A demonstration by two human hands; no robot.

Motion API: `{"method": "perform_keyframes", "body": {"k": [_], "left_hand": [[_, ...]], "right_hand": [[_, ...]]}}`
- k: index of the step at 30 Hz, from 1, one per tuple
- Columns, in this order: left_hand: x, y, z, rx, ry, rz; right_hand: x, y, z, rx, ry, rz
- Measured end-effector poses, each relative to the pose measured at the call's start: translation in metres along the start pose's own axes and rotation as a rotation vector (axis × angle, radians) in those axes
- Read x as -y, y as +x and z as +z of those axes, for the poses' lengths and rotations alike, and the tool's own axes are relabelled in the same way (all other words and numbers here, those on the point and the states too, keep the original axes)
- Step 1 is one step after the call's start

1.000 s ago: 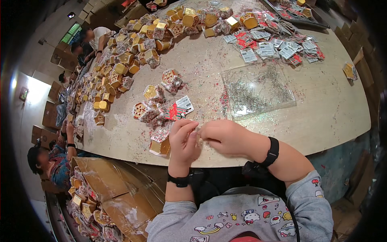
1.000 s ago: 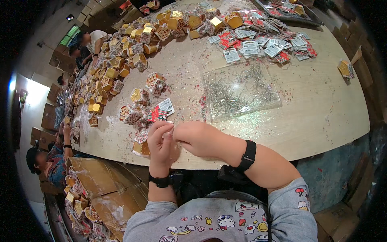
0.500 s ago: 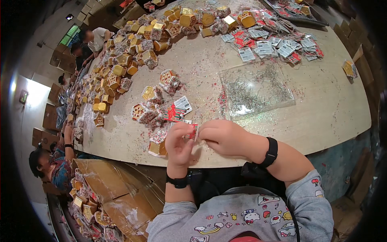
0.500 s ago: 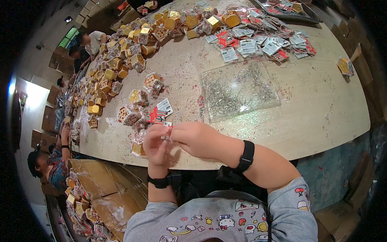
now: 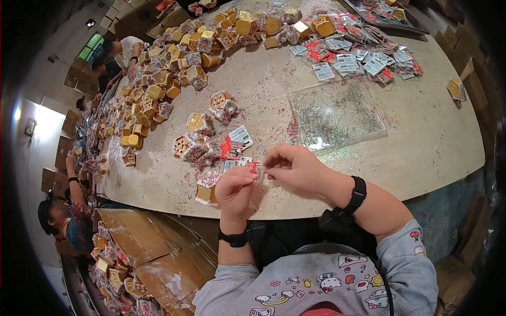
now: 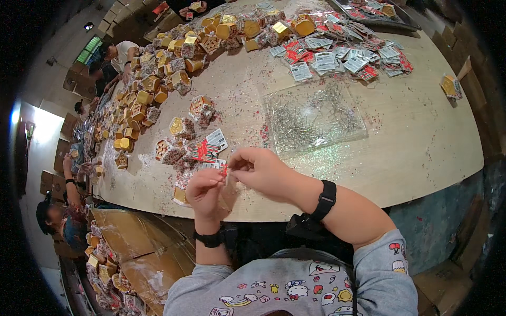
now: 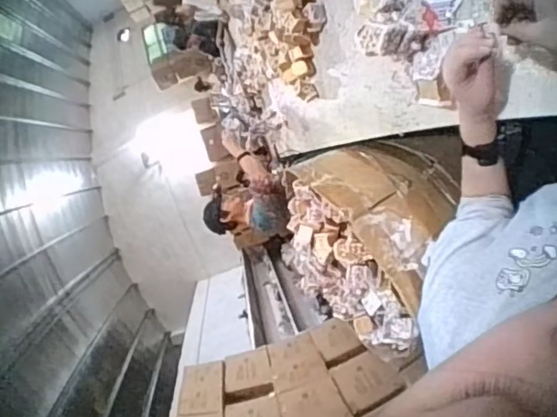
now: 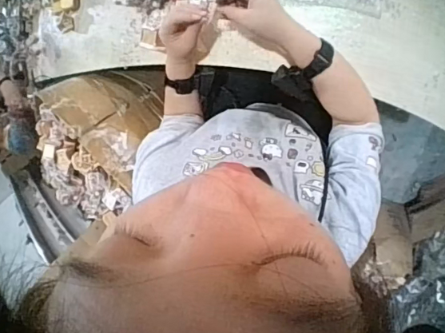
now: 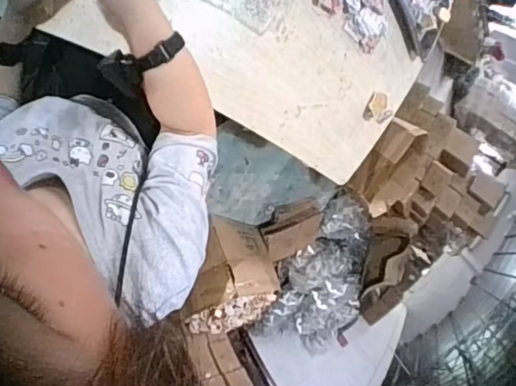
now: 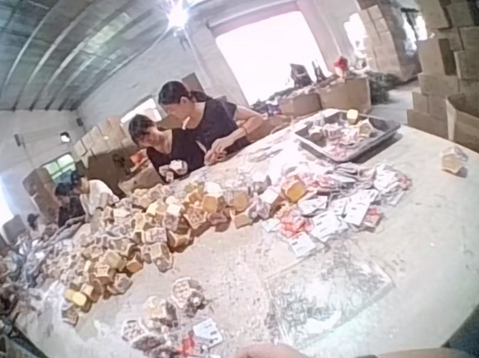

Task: Applying small labels or white packets onto gold-colored gift boxes at a workshop table.

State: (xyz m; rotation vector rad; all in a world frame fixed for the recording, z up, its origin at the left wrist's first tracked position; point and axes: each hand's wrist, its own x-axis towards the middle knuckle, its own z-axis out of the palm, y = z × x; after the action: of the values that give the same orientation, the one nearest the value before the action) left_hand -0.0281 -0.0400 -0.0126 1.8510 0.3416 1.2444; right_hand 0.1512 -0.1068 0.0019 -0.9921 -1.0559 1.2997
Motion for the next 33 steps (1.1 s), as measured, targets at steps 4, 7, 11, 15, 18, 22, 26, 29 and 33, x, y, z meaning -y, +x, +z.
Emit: {"method": "perform_keyframes", "body": {"k": [4, 7, 11, 15, 18, 22, 26, 29, 33], "left_hand": [[-0.002, 0.004, 0.002, -0.013, 0.225, 0.175], [-0.004, 0.005, 0.003, -0.006, 0.289, 0.246], [-0.007, 0.005, 0.002, 0.024, 0.364, 0.293], [-0.007, 0.008, 0.003, 0.087, 0.328, 0.338], [-0.005, 0.007, 0.002, 0.172, 0.256, 0.3], [-0.012, 0.01, 0.008, 0.101, 0.31, 0.105], [-0.015, 0.011, 0.008, 0.07, 0.184, -0.144], [-0.009, 0.007, 0.0, 0.144, 0.076, -0.161], [-0.006, 0.007, 0.001, 0.098, 0.082, -0.14]], "right_hand": [[0.002, 0.005, 0.0, 0.02, 0.037, 0.148], [-0.006, 0.008, 0.001, -0.024, 0.234, 0.245], [-0.009, 0.009, -0.003, 0.048, 0.233, 0.283], [-0.004, 0.008, -0.002, 0.078, 0.09, 0.187], [0.0, 0.008, -0.001, 0.088, 0.131, 0.276], [-0.005, 0.003, 0.003, 0.075, 0.186, 0.264], [-0.008, 0.002, 0.004, 0.144, 0.03, 0.143], [-0.002, 0.002, 0.0, 0.236, -0.319, 0.005], [-0.009, 0.0, 0.006, 0.177, -0.188, 0.065]]}}
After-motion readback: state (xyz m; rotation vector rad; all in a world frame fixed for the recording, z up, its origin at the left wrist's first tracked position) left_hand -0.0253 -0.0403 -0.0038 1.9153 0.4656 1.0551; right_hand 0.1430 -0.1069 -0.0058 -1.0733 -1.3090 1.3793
